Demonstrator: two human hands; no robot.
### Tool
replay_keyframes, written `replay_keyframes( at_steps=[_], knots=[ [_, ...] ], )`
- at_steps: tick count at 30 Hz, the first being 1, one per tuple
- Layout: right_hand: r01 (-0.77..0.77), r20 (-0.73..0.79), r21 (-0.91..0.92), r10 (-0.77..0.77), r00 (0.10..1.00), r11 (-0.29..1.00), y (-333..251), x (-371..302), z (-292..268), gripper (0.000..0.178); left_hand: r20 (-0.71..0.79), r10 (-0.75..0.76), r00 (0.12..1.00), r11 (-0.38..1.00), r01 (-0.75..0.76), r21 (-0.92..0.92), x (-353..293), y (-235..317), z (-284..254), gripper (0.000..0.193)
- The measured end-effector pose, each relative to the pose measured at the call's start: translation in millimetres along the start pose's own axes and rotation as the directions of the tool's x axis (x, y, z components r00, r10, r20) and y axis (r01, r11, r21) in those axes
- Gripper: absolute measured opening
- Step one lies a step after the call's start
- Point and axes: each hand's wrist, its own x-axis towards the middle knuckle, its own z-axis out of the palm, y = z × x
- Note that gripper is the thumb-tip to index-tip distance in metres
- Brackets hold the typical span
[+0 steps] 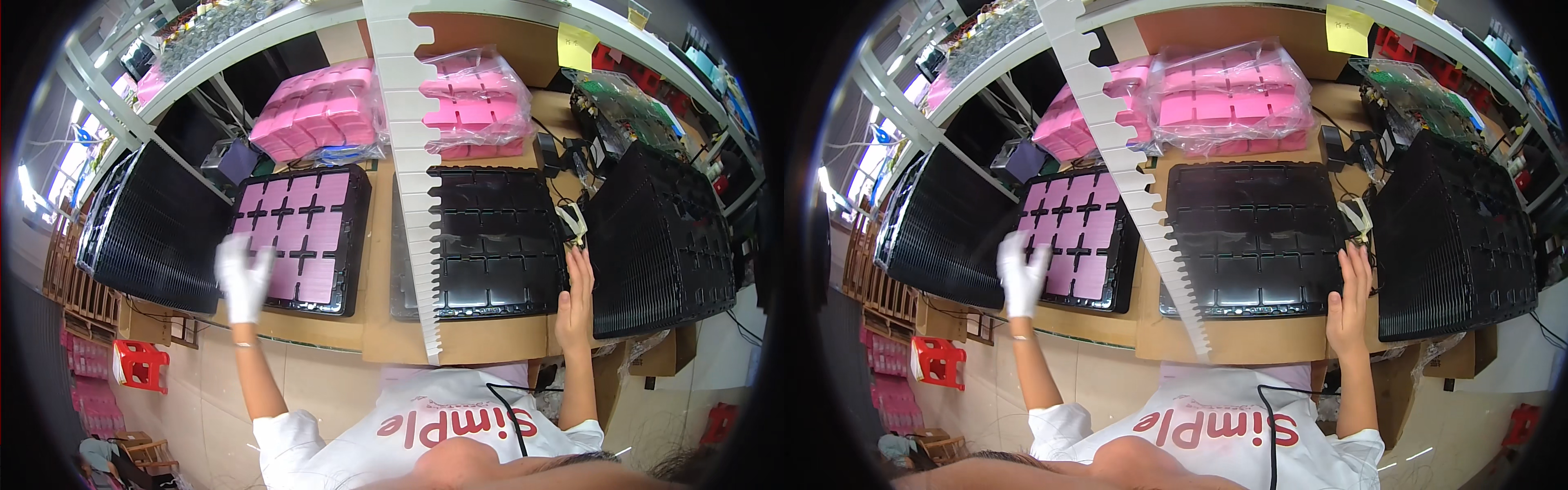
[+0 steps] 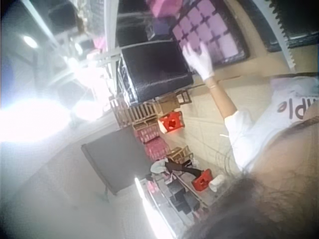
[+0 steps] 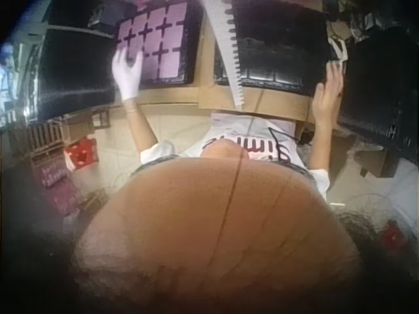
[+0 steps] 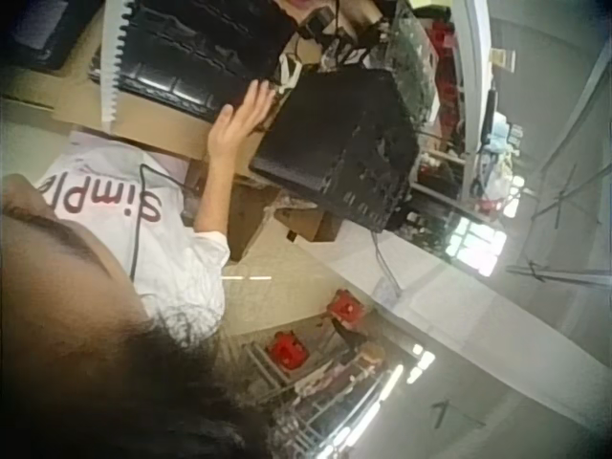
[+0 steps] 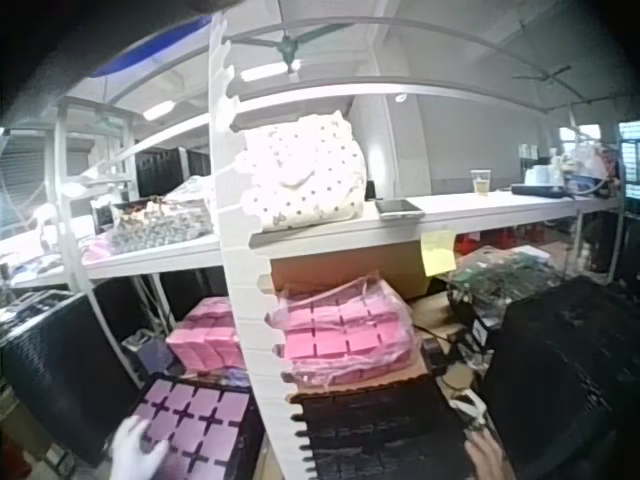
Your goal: The person places pink foam inserts into black plastic trays on a table. They repeatedly pick up a foam insert, place it into a tray, and then wipe the tray's surface with a white cloth. The person continues this process for multiple trays.
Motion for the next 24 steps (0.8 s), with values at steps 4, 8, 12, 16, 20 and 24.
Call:
replay_keyframes(
  at_steps=[4,8,12,16,20,24],
  knots=[
    [0.083,0.049,0.088,-0.088,0.995,0.993,-13.4,16.0,14.5,0.055,0.437,0.327,0.838,0.945,-0.305,-0.121,-39.4,103.5,33.1,0.060],
    [0.135,0.093,0.155,-0.151,0.984,0.979,-25.2,18.5,18.7,0.056,0.430,0.419,0.799,0.907,-0.386,-0.167,-43.4,87.4,56.5,0.061],
    [0.147,0.067,0.224,-0.165,0.984,0.964,-24.1,13.7,17.3,0.047,0.292,0.468,0.834,0.875,-0.483,-0.022,-53.3,96.1,57.9,0.057],
    [0.107,0.080,0.360,-0.145,0.986,0.927,-36.7,18.0,32.3,0.030,0.547,0.425,0.721,0.777,0.019,-0.629,-72.7,156.4,19.1,0.049],
    [-0.385,0.487,0.626,0.045,0.872,0.678,-53.0,-4.3,71.0,0.024,0.617,0.211,0.758,0.698,0.325,-0.638,-104.1,188.0,40.5,0.039],
    [-0.677,0.698,0.647,0.085,0.711,0.351,-63.8,-33.7,107.8,0.022,0.708,-0.131,0.694,0.335,0.703,-0.628,-96.7,206.0,50.1,0.043]
  ],
)
